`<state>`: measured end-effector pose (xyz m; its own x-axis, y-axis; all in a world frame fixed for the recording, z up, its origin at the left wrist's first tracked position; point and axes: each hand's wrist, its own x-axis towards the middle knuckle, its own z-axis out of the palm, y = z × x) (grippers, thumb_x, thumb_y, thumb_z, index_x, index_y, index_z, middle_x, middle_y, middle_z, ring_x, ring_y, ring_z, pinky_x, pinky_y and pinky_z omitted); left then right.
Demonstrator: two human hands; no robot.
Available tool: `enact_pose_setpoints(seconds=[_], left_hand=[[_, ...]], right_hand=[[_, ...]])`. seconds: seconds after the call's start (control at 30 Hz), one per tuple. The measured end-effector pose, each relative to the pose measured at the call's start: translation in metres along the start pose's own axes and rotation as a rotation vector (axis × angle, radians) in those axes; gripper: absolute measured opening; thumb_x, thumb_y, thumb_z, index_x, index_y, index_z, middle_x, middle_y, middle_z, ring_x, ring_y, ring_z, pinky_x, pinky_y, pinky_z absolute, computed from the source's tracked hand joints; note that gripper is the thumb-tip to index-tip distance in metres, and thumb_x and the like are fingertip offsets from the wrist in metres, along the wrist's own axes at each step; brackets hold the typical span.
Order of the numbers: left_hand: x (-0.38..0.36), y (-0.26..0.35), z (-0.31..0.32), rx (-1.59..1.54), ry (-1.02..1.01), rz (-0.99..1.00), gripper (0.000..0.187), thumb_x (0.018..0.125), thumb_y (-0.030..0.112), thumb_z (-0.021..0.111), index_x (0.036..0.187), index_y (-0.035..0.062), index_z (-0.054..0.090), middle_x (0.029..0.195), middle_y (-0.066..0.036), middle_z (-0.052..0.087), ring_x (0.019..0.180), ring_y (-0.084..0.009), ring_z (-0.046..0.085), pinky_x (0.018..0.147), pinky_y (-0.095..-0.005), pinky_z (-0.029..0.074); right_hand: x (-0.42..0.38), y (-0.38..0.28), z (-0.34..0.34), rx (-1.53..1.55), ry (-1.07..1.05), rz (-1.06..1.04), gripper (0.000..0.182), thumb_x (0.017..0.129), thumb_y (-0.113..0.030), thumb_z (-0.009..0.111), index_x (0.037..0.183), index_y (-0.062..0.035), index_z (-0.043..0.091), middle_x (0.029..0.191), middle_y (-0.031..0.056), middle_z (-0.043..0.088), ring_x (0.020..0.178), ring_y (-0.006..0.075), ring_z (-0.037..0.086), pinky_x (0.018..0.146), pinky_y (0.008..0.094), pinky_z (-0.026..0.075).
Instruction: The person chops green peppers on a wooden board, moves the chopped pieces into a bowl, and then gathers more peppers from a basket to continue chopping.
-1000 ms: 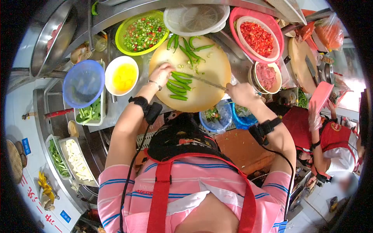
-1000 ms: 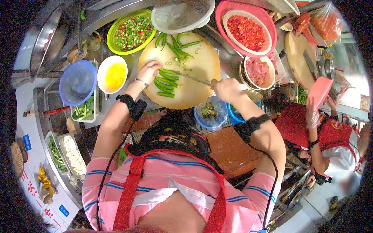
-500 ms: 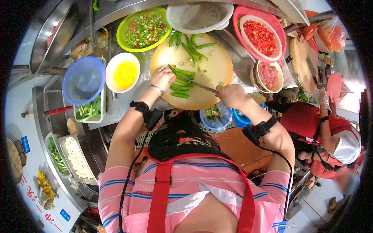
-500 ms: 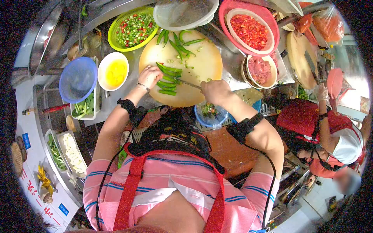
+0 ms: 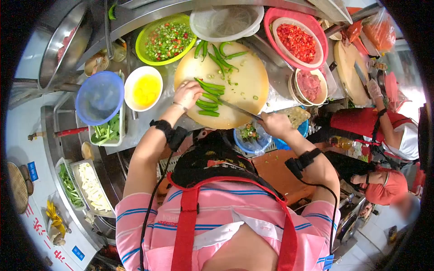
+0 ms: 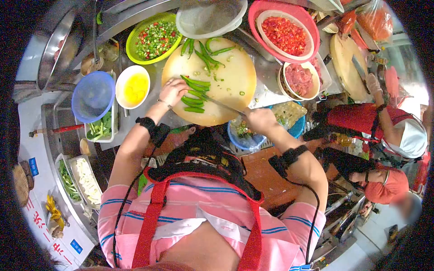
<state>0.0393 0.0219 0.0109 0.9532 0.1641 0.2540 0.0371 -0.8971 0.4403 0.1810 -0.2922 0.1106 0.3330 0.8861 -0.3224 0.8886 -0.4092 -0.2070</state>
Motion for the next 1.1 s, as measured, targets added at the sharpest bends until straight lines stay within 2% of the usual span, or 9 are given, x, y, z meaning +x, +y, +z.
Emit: enact_pose_setpoints(seconds=[0.1, 0.2, 0.4, 0.63, 0.73, 0.93, 0.97, 1.03, 1.1], left_hand=[[-0.015, 0.002, -0.018, -0.113, 0.135, -0.024, 0.014, 0.073, 0.011, 0.062, 0.086, 0.0138, 0.066, 0.102, -0.001, 0.056, 0.102, -0.0227, 0.050, 0.086, -0.0351, 0.041], [-0.031, -0.006, -0.017, -0.079, -0.007, 0.015, 0.014, 0.072, 0.009, 0.064, 0.085, 0.0132, 0.066, 0.103, -0.001, 0.055, 0.099, -0.0221, 0.052, 0.085, -0.0351, 0.042], [-0.024, -0.008, -0.005, -0.151, -0.017, -0.017, 0.013, 0.073, 0.011, 0.063, 0.085, 0.0127, 0.065, 0.099, -0.004, 0.056, 0.089, -0.0241, 0.057, 0.077, -0.0345, 0.047], [-0.019, -0.011, -0.004, -0.233, -0.047, -0.025, 0.011, 0.074, 0.010, 0.062, 0.084, 0.0113, 0.065, 0.097, -0.006, 0.057, 0.090, -0.0254, 0.056, 0.077, -0.0345, 0.047], [-0.016, -0.012, -0.001, -0.190, -0.101, -0.034, 0.011, 0.074, 0.010, 0.061, 0.084, 0.0110, 0.065, 0.097, -0.006, 0.057, 0.089, -0.0258, 0.057, 0.077, -0.0347, 0.047], [-0.019, -0.006, -0.004, -0.172, -0.083, -0.014, 0.014, 0.074, 0.009, 0.061, 0.086, 0.0109, 0.066, 0.098, -0.007, 0.056, 0.091, -0.0262, 0.056, 0.078, -0.0346, 0.047], [-0.023, 0.002, -0.010, -0.191, -0.021, -0.021, 0.015, 0.074, 0.009, 0.061, 0.088, 0.0110, 0.066, 0.100, -0.007, 0.055, 0.091, -0.0259, 0.056, 0.079, -0.0349, 0.046], [-0.034, 0.008, -0.015, -0.199, 0.076, -0.030, 0.017, 0.074, 0.010, 0.062, 0.091, 0.0115, 0.065, 0.103, -0.007, 0.054, 0.095, -0.0242, 0.055, 0.083, -0.0356, 0.044], [-0.044, 0.008, -0.015, -0.180, -0.002, -0.033, 0.017, 0.075, 0.011, 0.062, 0.091, 0.0117, 0.065, 0.103, -0.007, 0.054, 0.095, -0.0238, 0.054, 0.083, -0.0356, 0.043]], right_hand=[[-0.001, -0.010, -0.023, -0.050, -0.072, 0.040, 0.028, 0.085, -0.032, 0.048, 0.092, -0.0053, 0.052, 0.062, 0.0156, 0.060, 0.060, 0.0336, 0.060, 0.054, 0.0450, 0.047], [0.012, -0.028, -0.038, -0.061, -0.151, 0.048, 0.026, 0.085, -0.030, 0.048, 0.093, -0.0058, 0.053, 0.067, 0.0150, 0.062, 0.065, 0.0322, 0.062, 0.057, 0.0435, 0.048], [0.038, -0.039, -0.039, -0.134, -0.168, -0.027, 0.023, 0.084, -0.028, 0.049, 0.091, -0.0064, 0.055, 0.069, 0.0129, 0.063, 0.066, 0.0286, 0.063, 0.056, 0.0403, 0.049], [0.056, -0.039, -0.020, -0.261, -0.198, -0.039, 0.017, 0.081, -0.018, 0.051, 0.092, -0.0059, 0.054, 0.073, 0.0121, 0.065, 0.069, 0.0272, 0.065, 0.058, 0.0397, 0.050], [0.055, -0.017, 0.008, -0.174, -0.073, -0.087, 0.025, 0.085, -0.030, 0.051, 0.085, -0.0048, 0.052, 0.056, 0.0108, 0.059, 0.051, 0.0281, 0.060, 0.047, 0.0400, 0.046], [0.013, 0.017, 0.002, -0.221, -0.082, -0.045, 0.028, 0.086, -0.033, 0.049, 0.088, -0.0052, 0.052, 0.055, 0.0132, 0.058, 0.053, 0.0318, 0.059, 0.048, 0.0430, 0.046], [0.009, 0.005, -0.017, -0.222, -0.190, 0.007, 0.024, 0.085, -0.028, 0.048, 0.091, -0.0052, 0.050, 0.067, 0.0149, 0.063, 0.064, 0.0316, 0.063, 0.058, 0.0429, 0.049], [0.004, -0.006, -0.029, -0.199, -0.173, 0.006, 0.025, 0.085, -0.029, 0.048, 0.092, -0.0052, 0.050, 0.066, 0.0148, 0.062, 0.063, 0.0319, 0.062, 0.057, 0.0430, 0.049], [0.005, -0.016, -0.031, -0.163, -0.148, 0.009, 0.025, 0.084, -0.030, 0.048, 0.091, -0.0060, 0.051, 0.064, 0.0153, 0.061, 0.063, 0.0320, 0.062, 0.057, 0.0429, 0.049]])
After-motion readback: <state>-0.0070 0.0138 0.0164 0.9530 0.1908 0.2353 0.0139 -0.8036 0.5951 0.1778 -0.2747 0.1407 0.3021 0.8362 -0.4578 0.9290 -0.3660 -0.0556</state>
